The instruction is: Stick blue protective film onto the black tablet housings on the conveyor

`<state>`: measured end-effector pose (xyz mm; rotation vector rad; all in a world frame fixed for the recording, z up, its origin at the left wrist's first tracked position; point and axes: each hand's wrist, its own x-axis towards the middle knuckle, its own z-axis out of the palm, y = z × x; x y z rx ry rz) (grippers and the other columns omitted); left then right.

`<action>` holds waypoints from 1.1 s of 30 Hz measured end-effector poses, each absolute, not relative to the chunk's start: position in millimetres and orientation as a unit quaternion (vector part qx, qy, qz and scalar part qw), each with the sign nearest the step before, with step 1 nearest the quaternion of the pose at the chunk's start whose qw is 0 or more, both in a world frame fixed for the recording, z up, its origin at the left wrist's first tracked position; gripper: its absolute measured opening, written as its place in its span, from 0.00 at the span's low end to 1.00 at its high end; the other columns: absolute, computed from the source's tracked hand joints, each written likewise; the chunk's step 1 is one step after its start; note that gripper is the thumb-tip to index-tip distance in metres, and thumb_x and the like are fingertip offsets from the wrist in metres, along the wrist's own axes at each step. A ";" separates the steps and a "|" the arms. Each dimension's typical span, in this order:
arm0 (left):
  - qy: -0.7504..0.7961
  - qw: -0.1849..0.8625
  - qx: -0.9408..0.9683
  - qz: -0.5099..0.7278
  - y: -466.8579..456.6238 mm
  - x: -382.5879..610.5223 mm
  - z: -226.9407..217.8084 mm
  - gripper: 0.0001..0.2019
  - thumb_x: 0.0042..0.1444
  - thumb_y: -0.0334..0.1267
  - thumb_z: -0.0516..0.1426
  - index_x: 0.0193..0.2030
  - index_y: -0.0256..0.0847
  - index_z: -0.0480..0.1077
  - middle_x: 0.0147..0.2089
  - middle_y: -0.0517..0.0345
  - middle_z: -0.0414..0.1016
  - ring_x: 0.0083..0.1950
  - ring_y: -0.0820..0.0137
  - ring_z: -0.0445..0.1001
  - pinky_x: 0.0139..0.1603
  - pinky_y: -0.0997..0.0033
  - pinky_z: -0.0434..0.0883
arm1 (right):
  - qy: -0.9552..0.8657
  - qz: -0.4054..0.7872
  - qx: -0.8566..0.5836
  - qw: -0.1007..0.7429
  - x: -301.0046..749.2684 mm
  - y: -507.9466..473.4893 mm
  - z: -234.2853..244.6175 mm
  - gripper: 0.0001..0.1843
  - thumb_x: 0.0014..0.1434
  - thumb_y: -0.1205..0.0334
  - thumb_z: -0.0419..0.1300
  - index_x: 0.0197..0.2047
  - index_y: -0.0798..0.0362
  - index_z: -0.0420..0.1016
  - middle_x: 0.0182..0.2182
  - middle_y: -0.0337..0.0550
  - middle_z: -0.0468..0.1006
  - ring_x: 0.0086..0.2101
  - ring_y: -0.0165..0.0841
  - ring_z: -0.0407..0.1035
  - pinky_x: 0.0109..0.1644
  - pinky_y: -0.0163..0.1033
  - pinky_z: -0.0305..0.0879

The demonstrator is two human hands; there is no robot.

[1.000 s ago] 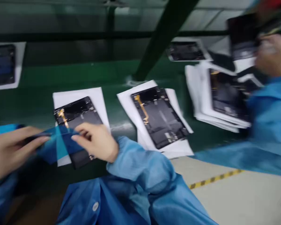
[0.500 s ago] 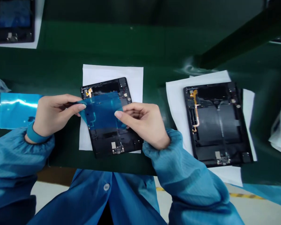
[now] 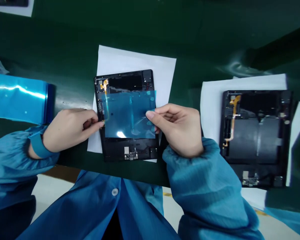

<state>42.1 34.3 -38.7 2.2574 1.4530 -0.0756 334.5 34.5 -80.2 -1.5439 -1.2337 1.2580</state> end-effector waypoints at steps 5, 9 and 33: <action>0.531 0.191 0.825 -0.001 36.7 50.3 -45.8 0.11 0.66 0.42 0.53 0.34 0.40 0.69 0.25 0.58 0.68 0.25 0.69 0.64 0.27 0.69 0.56 | -0.504 0.454 -0.617 0.399 333.9 27.4 -77.0 0.14 0.48 0.55 0.77 0.29 0.54 0.81 0.18 0.38 0.75 0.16 0.25 0.64 0.17 0.31 0.62; 0.516 0.177 0.837 0.037 38.2 47.3 -48.0 0.11 0.68 0.41 0.52 0.36 0.41 0.69 0.28 0.57 0.69 0.27 0.69 0.65 0.28 0.67 0.59 | -0.530 0.413 -0.624 0.400 334.2 22.8 -78.3 0.10 0.49 0.60 0.76 0.29 0.53 0.81 0.19 0.38 0.76 0.16 0.25 0.64 0.17 0.31 0.62; 0.355 0.225 0.903 0.092 34.6 28.3 -61.5 0.12 0.71 0.41 0.50 0.41 0.44 0.74 0.37 0.55 0.77 0.36 0.65 0.71 0.37 0.62 0.64 | -0.549 0.366 -0.647 0.382 332.3 17.3 -75.0 0.10 0.49 0.58 0.76 0.29 0.52 0.81 0.22 0.39 0.78 0.19 0.27 0.68 0.21 0.34 0.65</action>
